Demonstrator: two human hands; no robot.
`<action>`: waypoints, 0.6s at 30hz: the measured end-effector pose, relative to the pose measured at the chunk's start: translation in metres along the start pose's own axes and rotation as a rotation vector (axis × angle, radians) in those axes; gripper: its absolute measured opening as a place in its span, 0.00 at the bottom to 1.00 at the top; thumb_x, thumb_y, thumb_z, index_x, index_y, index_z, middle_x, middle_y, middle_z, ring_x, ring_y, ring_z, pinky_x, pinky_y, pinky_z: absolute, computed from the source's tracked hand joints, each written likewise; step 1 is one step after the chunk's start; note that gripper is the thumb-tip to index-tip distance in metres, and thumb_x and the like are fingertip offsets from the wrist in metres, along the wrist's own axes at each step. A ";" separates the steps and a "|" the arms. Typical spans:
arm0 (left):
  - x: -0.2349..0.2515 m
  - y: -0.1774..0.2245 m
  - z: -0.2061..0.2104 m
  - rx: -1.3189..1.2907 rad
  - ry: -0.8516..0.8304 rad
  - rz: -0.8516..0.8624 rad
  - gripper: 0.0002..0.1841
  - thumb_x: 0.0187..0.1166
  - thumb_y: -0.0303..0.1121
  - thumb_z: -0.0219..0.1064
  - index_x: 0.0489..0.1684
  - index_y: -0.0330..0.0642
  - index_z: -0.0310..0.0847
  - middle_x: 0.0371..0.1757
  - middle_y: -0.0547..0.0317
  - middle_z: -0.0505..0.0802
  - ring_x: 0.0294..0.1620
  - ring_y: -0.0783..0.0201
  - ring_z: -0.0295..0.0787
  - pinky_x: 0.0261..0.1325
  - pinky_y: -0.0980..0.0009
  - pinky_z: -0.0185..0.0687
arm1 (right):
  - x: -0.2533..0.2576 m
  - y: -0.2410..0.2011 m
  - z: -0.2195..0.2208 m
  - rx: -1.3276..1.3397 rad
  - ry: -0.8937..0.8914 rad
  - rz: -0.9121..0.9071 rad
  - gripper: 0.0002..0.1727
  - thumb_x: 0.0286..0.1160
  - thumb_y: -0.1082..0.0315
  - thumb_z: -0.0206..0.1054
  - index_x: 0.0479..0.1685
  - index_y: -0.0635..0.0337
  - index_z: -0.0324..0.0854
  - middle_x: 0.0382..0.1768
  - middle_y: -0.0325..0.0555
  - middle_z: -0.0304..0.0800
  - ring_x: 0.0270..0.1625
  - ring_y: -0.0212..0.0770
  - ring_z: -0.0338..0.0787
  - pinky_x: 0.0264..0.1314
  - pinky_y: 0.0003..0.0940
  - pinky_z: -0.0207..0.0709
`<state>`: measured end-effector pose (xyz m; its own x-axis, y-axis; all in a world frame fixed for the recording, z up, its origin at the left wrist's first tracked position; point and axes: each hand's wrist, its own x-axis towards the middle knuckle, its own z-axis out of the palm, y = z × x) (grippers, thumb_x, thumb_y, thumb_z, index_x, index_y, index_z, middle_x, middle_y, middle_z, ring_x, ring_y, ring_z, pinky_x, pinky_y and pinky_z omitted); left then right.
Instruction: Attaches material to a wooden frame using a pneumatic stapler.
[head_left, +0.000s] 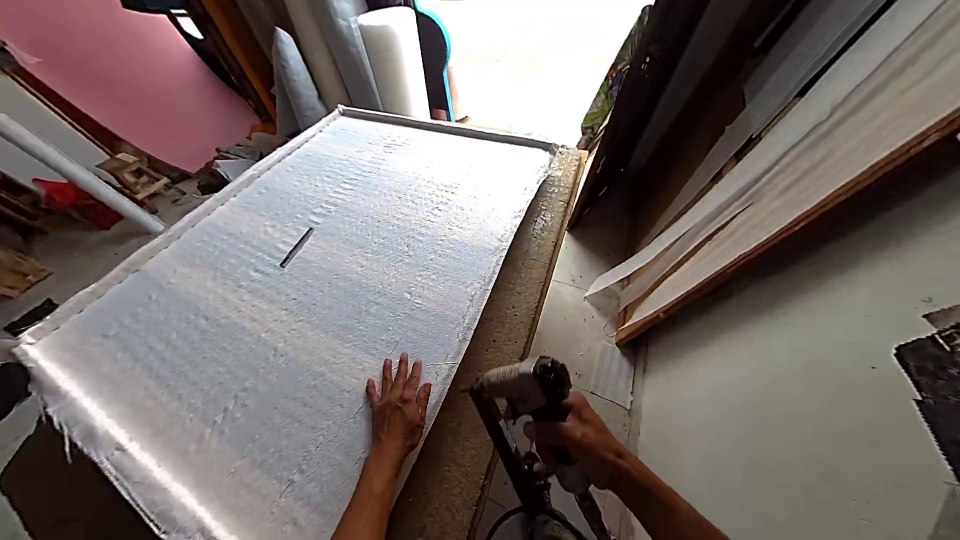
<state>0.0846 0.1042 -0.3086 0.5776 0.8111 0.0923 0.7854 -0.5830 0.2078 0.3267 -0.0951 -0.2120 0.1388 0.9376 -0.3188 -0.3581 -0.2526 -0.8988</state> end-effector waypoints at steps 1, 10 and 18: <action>0.018 0.009 0.004 0.034 -0.027 -0.007 0.34 0.90 0.60 0.36 0.88 0.59 0.70 0.92 0.57 0.68 0.95 0.39 0.50 0.85 0.23 0.37 | 0.014 -0.001 -0.015 0.085 0.027 -0.018 0.17 0.63 0.63 0.76 0.51 0.58 0.87 0.39 0.50 0.94 0.18 0.38 0.84 0.22 0.36 0.84; 0.056 0.029 0.018 0.188 0.028 0.043 0.39 0.78 0.70 0.48 0.88 0.64 0.70 0.91 0.60 0.70 0.93 0.40 0.55 0.81 0.20 0.42 | 0.103 0.062 -0.056 0.852 0.149 0.148 0.20 0.73 0.64 0.62 0.63 0.63 0.77 0.49 0.59 0.92 0.17 0.35 0.81 0.20 0.30 0.80; 0.055 0.029 0.023 0.194 0.065 0.082 0.36 0.75 0.63 0.55 0.84 0.59 0.76 0.89 0.58 0.73 0.92 0.39 0.58 0.81 0.20 0.44 | 0.112 0.077 -0.017 1.114 0.180 0.273 0.19 0.77 0.65 0.56 0.63 0.63 0.77 0.53 0.59 0.91 0.17 0.34 0.81 0.22 0.29 0.80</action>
<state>0.1440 0.1311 -0.3195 0.6308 0.7583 0.1646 0.7681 -0.6404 0.0064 0.3301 -0.0133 -0.3217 0.0290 0.8145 -0.5795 -0.9982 -0.0072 -0.0602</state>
